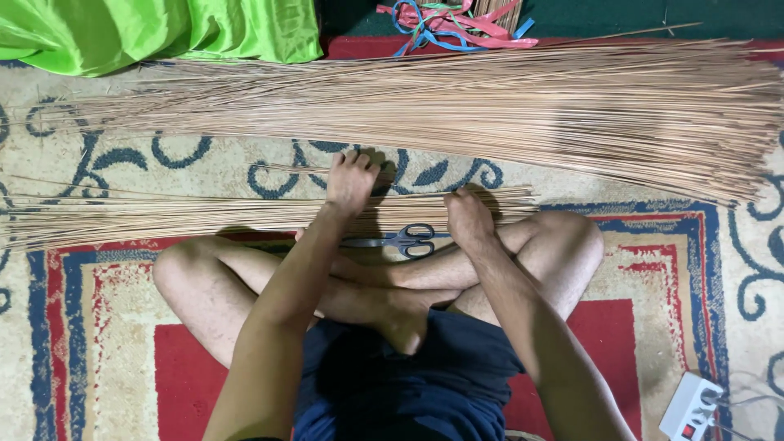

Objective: Sorting, aligning, and trimming palm leaf ribs to prepare for broom making

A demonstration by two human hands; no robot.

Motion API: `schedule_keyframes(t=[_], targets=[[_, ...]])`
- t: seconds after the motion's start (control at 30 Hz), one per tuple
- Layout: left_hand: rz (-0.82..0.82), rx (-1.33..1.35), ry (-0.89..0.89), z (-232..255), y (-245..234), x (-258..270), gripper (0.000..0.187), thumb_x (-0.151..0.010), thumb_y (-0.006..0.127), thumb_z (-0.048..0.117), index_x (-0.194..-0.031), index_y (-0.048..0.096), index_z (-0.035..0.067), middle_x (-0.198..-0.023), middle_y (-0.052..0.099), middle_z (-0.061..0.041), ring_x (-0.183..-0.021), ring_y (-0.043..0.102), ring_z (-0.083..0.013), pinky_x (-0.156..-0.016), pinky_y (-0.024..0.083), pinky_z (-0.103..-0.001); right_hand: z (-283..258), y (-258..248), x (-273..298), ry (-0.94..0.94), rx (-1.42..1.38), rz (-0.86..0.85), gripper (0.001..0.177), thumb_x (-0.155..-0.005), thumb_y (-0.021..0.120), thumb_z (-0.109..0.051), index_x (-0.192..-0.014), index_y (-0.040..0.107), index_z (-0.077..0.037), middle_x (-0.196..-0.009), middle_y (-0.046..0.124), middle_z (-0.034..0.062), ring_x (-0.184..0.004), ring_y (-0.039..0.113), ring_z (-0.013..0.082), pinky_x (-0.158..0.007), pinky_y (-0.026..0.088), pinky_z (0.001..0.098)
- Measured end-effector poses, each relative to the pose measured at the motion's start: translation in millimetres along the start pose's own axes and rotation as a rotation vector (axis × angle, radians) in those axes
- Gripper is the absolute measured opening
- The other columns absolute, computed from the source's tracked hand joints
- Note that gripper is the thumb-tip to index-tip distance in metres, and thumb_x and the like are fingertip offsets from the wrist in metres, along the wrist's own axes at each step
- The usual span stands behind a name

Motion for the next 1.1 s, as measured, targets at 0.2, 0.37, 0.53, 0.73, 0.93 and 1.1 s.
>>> schedule_keyframes(t=[0.2, 0.37, 0.53, 0.73, 0.93, 1.1], targets=[[-0.031, 0.112, -0.003, 7, -16, 22, 0.019, -0.087, 0.074, 0.036, -0.097, 0.071, 0.020, -0.099, 0.066, -0.004, -0.103, 0.062, -0.0261, -0.089, 0.044, -0.042, 2, 7, -3, 0.004, 0.041, 0.058, 0.025, -0.083, 0.063, -0.004, -0.104, 0.074, -0.010, -0.102, 0.066, 0.0123, -0.098, 0.071, 0.0336, -0.073, 0.065, 0.0441], [-0.115, 0.145, -0.043, -4, -30, 63, 0.024, -0.087, 0.074, 0.039, -0.096, 0.068, 0.018, -0.104, 0.066, -0.004, -0.108, 0.061, -0.0249, -0.094, 0.045, -0.041, -4, -7, 0, 0.018, 0.082, 0.108, 0.021, -0.084, 0.065, -0.006, -0.101, 0.076, -0.011, -0.100, 0.067, 0.0127, -0.095, 0.072, 0.0342, -0.069, 0.065, 0.0419], [-0.208, 0.168, -0.126, -7, -8, 79, 0.028, -0.090, 0.071, 0.042, -0.107, 0.070, 0.020, -0.107, 0.065, -0.001, -0.109, 0.062, -0.0237, -0.097, 0.046, -0.041, 8, 5, -7, 0.032, 0.032, 0.081, 0.023, -0.086, 0.063, -0.004, -0.104, 0.078, -0.007, -0.104, 0.069, 0.0166, -0.095, 0.072, 0.0374, -0.071, 0.066, 0.0454], [-0.051, 0.146, -0.101, -7, 10, 83, 0.012, -0.093, 0.066, 0.034, -0.093, 0.071, 0.022, -0.099, 0.065, 0.001, -0.100, 0.064, -0.0221, -0.090, 0.047, -0.038, 16, 8, -9, 0.003, 0.045, 0.184, 0.015, -0.083, 0.066, -0.002, -0.091, 0.080, -0.005, -0.086, 0.067, 0.0171, -0.084, 0.071, 0.0348, -0.062, 0.065, 0.0426], [0.084, 0.136, -0.133, -12, -15, 81, 0.009, -0.095, 0.064, 0.029, -0.099, 0.068, 0.022, -0.094, 0.064, 0.000, -0.098, 0.065, -0.0222, -0.089, 0.047, -0.038, -8, -32, 3, -0.068, 0.117, 0.360, 0.014, -0.081, 0.070, -0.011, -0.093, 0.078, -0.010, -0.092, 0.068, 0.0106, -0.096, 0.067, 0.0299, -0.074, 0.063, 0.0369], [0.105, 0.159, -0.182, -15, -51, 76, 0.023, -0.082, 0.067, 0.025, -0.104, 0.065, 0.020, -0.093, 0.062, 0.000, -0.094, 0.065, -0.0223, -0.090, 0.047, -0.039, -22, -58, 11, -0.157, 0.209, 0.604, 0.007, -0.078, 0.072, -0.018, -0.084, 0.072, -0.016, -0.087, 0.062, 0.0039, -0.086, 0.063, 0.0245, -0.070, 0.054, 0.0338]])
Point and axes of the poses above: each hand's wrist, its own x-axis away from the middle knuckle, its own y-axis out of the palm, z = x × y, the point moved 8 cm from there along -x, towards the middle knuckle
